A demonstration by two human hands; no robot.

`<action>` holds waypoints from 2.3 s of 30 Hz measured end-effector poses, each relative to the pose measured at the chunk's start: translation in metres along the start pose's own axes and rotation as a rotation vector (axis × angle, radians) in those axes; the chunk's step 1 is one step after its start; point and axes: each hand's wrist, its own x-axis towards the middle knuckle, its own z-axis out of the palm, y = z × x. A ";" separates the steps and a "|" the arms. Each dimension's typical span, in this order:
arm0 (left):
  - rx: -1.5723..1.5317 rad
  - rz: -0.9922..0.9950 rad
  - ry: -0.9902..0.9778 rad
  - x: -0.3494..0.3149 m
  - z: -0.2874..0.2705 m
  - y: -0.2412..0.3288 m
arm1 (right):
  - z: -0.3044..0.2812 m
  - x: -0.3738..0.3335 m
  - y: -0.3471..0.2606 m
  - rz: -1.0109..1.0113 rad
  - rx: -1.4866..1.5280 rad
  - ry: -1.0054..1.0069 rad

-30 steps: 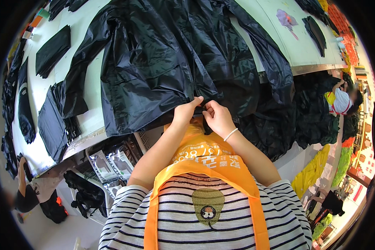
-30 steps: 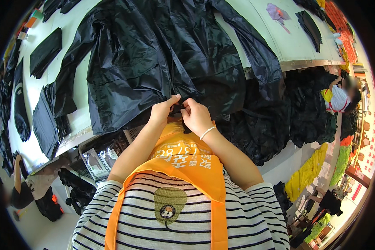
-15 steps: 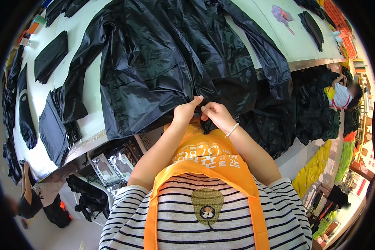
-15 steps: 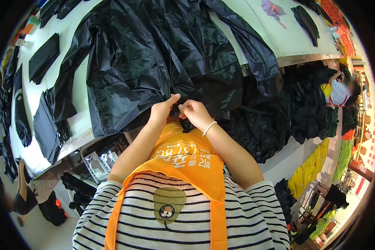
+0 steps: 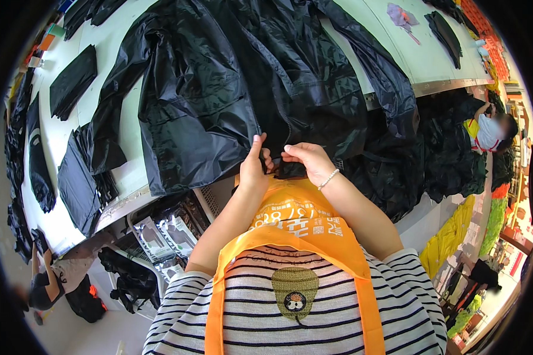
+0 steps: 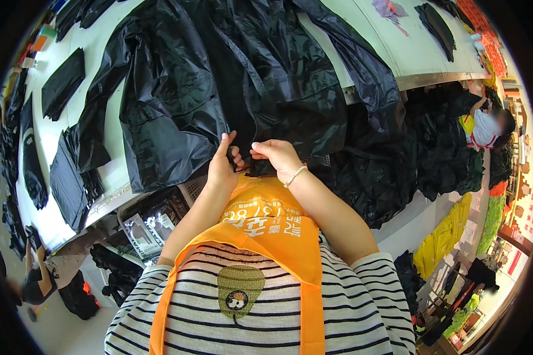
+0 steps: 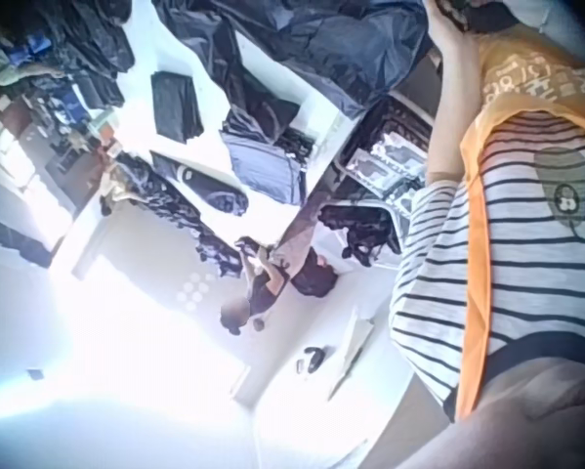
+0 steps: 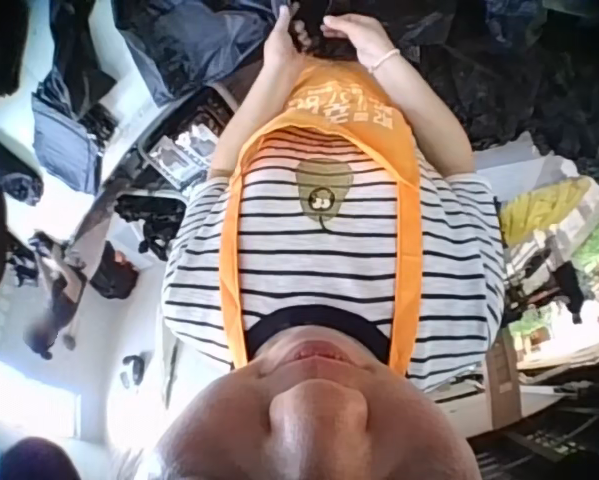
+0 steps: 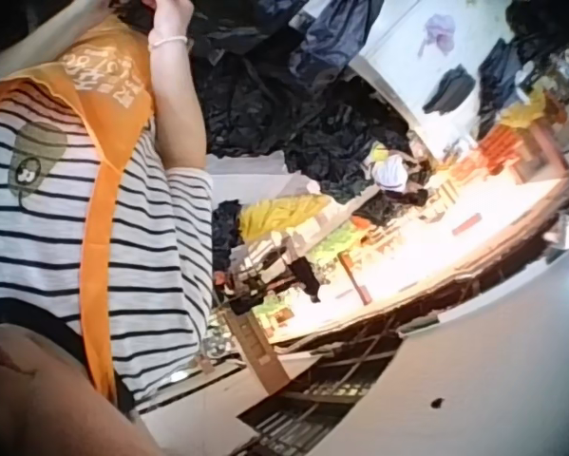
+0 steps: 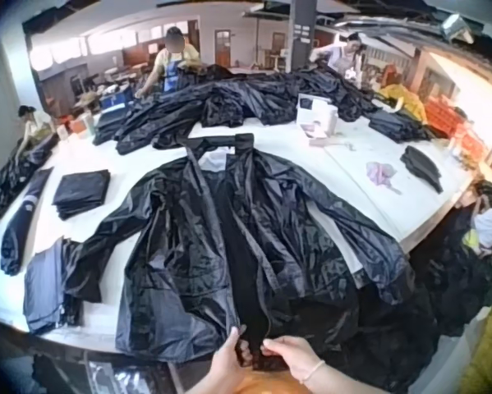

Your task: The person folds a black jacket on a white table, aligning the sleeves and smoothing the fabric. They then place the folded jacket into a black plastic bag and seal it with a twist tie.

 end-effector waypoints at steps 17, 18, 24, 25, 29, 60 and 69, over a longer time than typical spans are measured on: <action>-0.116 0.049 0.027 -0.001 -0.015 -0.008 | 0.025 0.009 0.020 0.006 0.112 -0.018; -0.119 0.069 0.020 -0.001 -0.014 -0.010 | 0.027 0.009 0.016 -0.005 0.120 -0.030; 0.014 0.194 0.115 -0.007 -0.009 -0.014 | 0.030 0.009 0.018 0.002 0.108 -0.018; 0.078 0.217 0.142 -0.010 -0.006 -0.012 | 0.029 0.008 0.018 0.010 0.114 -0.015; 0.106 0.303 0.156 0.003 -0.016 -0.022 | 0.031 0.008 0.018 0.029 0.160 -0.008; 0.685 0.333 -0.107 -0.010 -0.061 -0.029 | 0.046 0.001 -0.049 -1.077 -1.998 -0.290; 1.103 0.277 0.054 -0.014 -0.093 -0.100 | 0.090 0.165 -0.148 -1.315 -2.208 -0.082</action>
